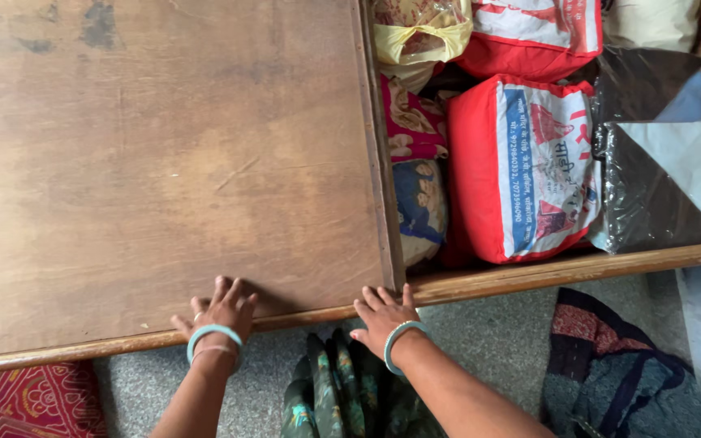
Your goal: The person assembles a wooden board by attaching a thin wooden strip to its edge, then positions and secures the board onto a wooden frame. The person also adjusts a white sack on the frame to fit the board.
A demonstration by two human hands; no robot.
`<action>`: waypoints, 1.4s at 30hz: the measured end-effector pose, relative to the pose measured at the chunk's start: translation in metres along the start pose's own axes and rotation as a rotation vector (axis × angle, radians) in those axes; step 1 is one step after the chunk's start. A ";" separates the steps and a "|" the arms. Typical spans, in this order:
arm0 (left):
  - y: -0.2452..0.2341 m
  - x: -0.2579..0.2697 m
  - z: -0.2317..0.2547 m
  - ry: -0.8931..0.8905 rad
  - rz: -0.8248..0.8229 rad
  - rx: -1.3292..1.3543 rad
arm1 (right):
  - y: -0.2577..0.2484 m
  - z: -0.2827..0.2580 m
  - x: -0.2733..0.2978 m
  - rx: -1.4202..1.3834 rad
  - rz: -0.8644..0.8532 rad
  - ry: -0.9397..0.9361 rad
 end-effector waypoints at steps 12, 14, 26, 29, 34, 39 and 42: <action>-0.010 -0.001 -0.017 0.020 -0.053 -0.020 | -0.014 -0.014 -0.007 -0.069 -0.159 0.082; -0.010 0.001 -0.016 0.026 -0.080 -0.045 | -0.012 -0.022 -0.006 -0.048 -0.169 0.072; -0.012 0.005 -0.015 0.095 -0.071 -0.087 | -0.013 -0.053 -0.037 0.111 -0.255 0.101; -0.009 0.008 -0.016 0.104 -0.058 -0.096 | -0.021 -0.054 -0.049 0.062 -0.216 0.074; -0.008 0.005 -0.015 0.106 -0.069 -0.068 | -0.076 -0.042 -0.057 0.174 0.109 0.170; -0.008 0.006 -0.015 0.130 -0.071 -0.050 | -0.108 -0.040 -0.058 0.199 0.132 0.277; -0.006 0.008 -0.014 0.131 -0.084 -0.046 | -0.108 -0.036 -0.072 0.131 0.031 0.317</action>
Point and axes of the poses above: each hand's wrist, its own x-axis away from the middle knuckle, its own y-axis out of the palm, z = x × y, the point moved 6 cm from there along -x, towards the middle knuckle, and after that the axes turned 3 degrees about -z, right-handed, at the moved point
